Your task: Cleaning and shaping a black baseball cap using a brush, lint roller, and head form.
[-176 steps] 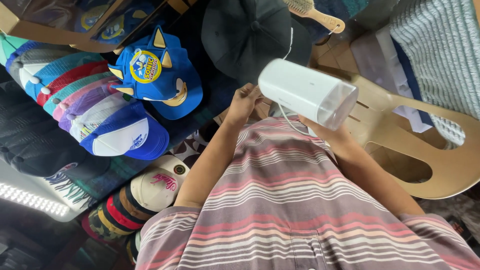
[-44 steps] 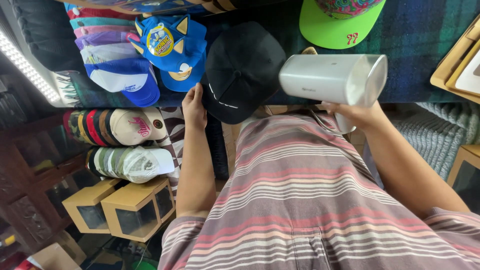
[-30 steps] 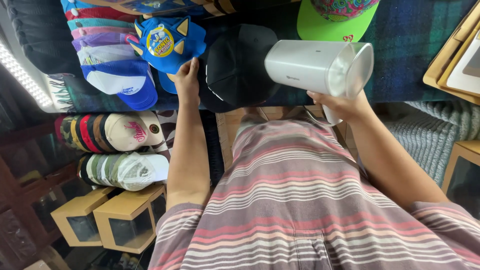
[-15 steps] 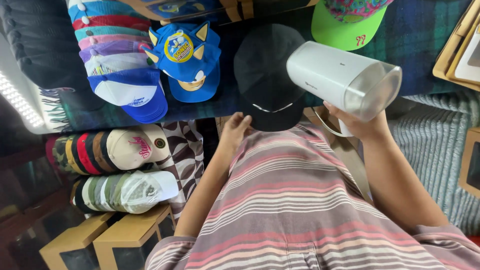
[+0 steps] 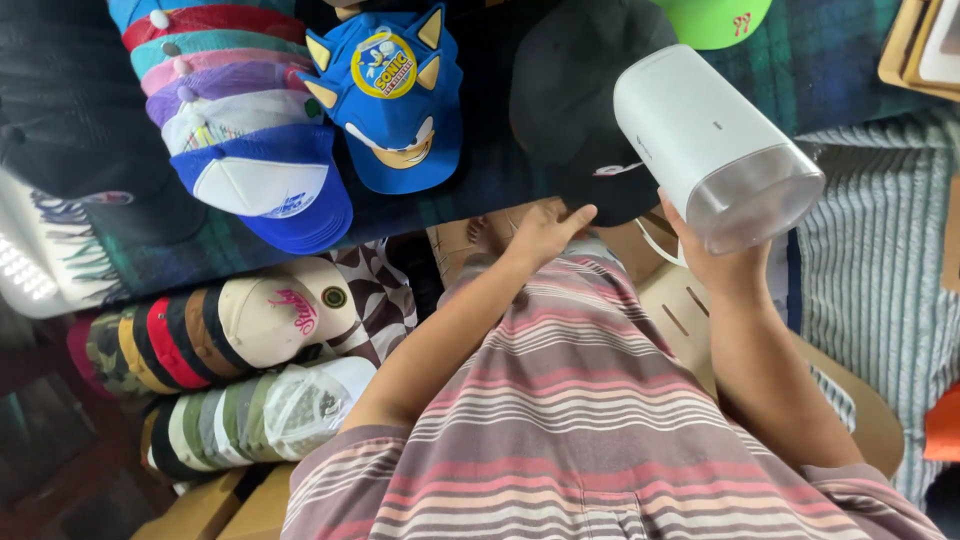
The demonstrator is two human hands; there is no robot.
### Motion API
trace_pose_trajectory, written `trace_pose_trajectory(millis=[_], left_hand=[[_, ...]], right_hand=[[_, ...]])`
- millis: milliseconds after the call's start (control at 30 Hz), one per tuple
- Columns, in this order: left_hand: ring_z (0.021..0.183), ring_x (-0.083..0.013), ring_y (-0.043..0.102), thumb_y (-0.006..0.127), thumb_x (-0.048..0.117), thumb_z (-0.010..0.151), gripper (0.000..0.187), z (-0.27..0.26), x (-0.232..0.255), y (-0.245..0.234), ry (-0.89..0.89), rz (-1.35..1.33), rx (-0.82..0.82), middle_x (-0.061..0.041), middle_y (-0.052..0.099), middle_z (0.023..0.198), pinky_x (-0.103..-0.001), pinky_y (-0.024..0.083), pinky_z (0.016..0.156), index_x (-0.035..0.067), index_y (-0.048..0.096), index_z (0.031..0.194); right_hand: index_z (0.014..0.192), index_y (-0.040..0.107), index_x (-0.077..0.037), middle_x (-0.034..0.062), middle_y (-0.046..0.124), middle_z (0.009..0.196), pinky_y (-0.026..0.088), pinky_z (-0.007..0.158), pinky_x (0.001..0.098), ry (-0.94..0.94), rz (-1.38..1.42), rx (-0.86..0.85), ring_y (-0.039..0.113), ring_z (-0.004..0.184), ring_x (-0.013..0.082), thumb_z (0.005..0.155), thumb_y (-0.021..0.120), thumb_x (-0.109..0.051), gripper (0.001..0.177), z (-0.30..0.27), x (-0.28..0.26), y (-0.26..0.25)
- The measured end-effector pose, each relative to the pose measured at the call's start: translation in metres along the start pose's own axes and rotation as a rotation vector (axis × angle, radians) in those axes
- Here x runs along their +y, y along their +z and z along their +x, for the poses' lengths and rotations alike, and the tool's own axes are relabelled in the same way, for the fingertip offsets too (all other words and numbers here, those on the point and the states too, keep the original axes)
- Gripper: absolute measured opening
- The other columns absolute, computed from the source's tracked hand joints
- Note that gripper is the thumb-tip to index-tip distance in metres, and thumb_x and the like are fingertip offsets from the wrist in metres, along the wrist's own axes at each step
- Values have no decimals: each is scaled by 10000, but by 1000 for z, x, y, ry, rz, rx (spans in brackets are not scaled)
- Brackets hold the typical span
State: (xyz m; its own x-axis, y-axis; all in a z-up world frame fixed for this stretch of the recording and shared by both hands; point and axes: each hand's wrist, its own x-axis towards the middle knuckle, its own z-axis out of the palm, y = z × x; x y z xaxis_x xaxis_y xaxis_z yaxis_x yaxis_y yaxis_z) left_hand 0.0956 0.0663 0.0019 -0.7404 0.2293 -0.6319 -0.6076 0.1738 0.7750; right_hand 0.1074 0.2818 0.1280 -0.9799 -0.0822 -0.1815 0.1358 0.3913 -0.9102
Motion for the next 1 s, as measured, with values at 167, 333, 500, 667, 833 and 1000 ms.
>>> trace_pose_trajectory(millis=[167,333,500,667,833,1000], left_hand=[[1155,-281,709,560,716,910,641,-14,19,7,-112,136,-59,-104,779,1047,-422,541,984,136,768,1087],[876,-188,778,616,506,989,443,-13,18,6,-105,-155,-166,-99,800,894,-268,559,751,80,728,959],[974,-315,773,747,351,947,354,-3,4,2,-132,-337,-100,-209,766,982,-407,591,863,10,708,1038],[858,-190,749,774,316,929,282,21,-2,-19,-97,-498,29,-66,708,774,-321,585,852,117,665,761],[889,-208,754,732,321,968,288,22,-15,-9,-68,-524,49,-64,681,760,-381,582,902,121,662,773],[901,-188,739,710,310,994,273,21,-20,-5,-75,-559,71,-30,600,746,-430,561,961,116,669,806]], right_hand=[[836,705,22,138,686,715,571,681,389,17,7,95,691,649,227,901,871,-59,196,-30,1,13],[826,703,24,138,684,712,569,685,382,34,23,168,688,647,226,898,868,-41,192,-49,0,30],[815,702,26,137,683,708,566,690,376,25,44,200,684,645,224,896,865,-24,189,-51,3,30],[802,700,28,137,681,704,563,696,368,4,62,224,679,642,222,893,861,-1,187,-56,11,15],[792,698,30,136,679,700,560,701,362,-18,67,210,675,639,220,891,857,16,188,-51,15,10],[782,697,32,136,678,697,558,705,356,-52,70,184,672,637,218,889,854,33,190,-39,12,8]])
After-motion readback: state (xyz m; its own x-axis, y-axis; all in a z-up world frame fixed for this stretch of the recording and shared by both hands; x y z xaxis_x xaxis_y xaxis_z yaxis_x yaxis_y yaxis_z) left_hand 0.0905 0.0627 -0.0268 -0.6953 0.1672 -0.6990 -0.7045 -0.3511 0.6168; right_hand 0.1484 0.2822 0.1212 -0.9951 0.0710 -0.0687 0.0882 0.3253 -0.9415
